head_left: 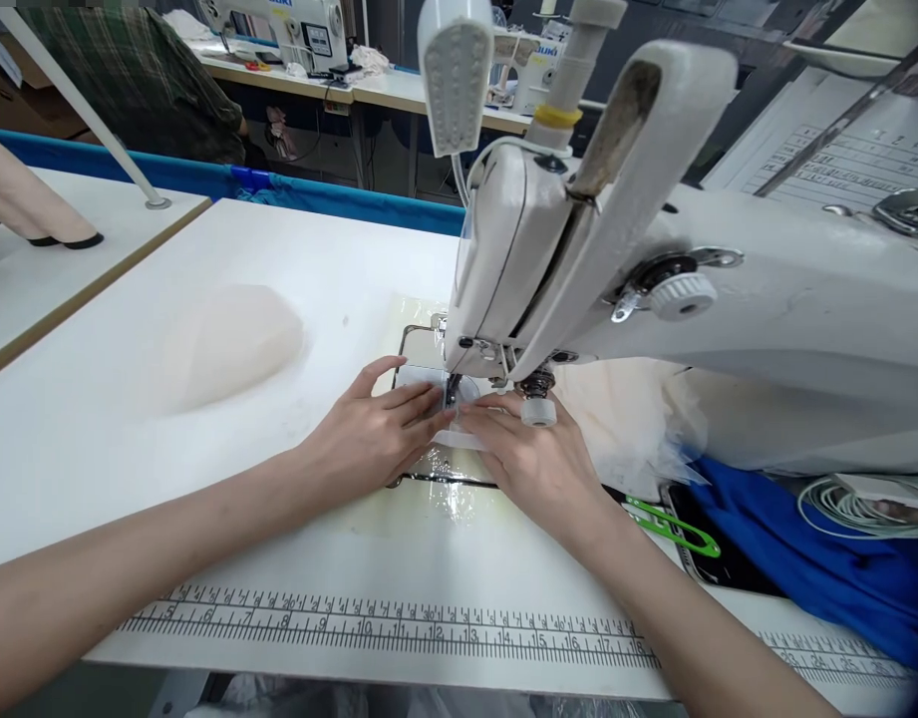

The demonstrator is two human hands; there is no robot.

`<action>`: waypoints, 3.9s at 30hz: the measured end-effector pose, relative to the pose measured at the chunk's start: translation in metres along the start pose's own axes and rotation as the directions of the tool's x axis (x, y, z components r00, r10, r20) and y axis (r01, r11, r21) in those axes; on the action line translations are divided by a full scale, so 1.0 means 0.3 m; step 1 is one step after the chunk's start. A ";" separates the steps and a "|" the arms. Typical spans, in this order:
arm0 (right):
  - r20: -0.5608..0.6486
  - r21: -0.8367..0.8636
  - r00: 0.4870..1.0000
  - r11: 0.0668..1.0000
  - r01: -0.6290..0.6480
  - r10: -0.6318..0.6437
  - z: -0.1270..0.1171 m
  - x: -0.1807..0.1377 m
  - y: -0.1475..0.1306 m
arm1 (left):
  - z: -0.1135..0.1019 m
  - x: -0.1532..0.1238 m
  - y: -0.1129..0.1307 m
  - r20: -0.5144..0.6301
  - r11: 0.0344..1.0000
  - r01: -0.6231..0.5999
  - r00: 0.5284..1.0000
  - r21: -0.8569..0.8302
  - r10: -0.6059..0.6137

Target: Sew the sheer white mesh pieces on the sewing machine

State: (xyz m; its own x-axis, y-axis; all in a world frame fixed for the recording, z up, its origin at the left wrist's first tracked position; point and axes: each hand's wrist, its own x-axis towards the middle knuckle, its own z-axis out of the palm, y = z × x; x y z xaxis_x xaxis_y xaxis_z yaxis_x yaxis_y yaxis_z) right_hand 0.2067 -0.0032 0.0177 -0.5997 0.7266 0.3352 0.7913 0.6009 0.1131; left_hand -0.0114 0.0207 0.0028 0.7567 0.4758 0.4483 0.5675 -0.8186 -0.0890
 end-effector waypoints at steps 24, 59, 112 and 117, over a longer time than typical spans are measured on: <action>-0.103 0.282 0.968 0.940 -0.192 0.229 0.013 0.000 -0.008 | -0.029 0.075 -0.104 0.252 0.901 0.167 0.965 -0.401 -0.066; -0.170 0.039 0.985 0.998 0.047 -0.039 0.028 -0.014 -0.028 | -0.006 -0.019 -0.003 -0.098 1.000 -0.021 0.995 0.015 0.023; -0.146 0.063 0.989 0.998 0.008 0.001 0.001 0.004 -0.049 | -0.062 0.009 -0.025 -0.117 1.000 0.002 0.993 0.029 0.002; -0.173 0.120 0.984 0.991 0.062 -0.040 0.004 -0.004 -0.062 | -0.044 0.008 -0.056 0.042 1.000 0.004 0.999 -0.012 -0.003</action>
State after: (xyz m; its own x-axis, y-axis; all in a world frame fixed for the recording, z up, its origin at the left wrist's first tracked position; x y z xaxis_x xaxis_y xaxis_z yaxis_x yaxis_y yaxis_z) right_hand 0.1926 -0.0148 0.0142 -0.6013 0.6330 0.4876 0.7326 0.6803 0.0202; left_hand -0.0235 0.0313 0.0170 0.7677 0.4915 0.4111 0.5663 -0.8207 -0.0763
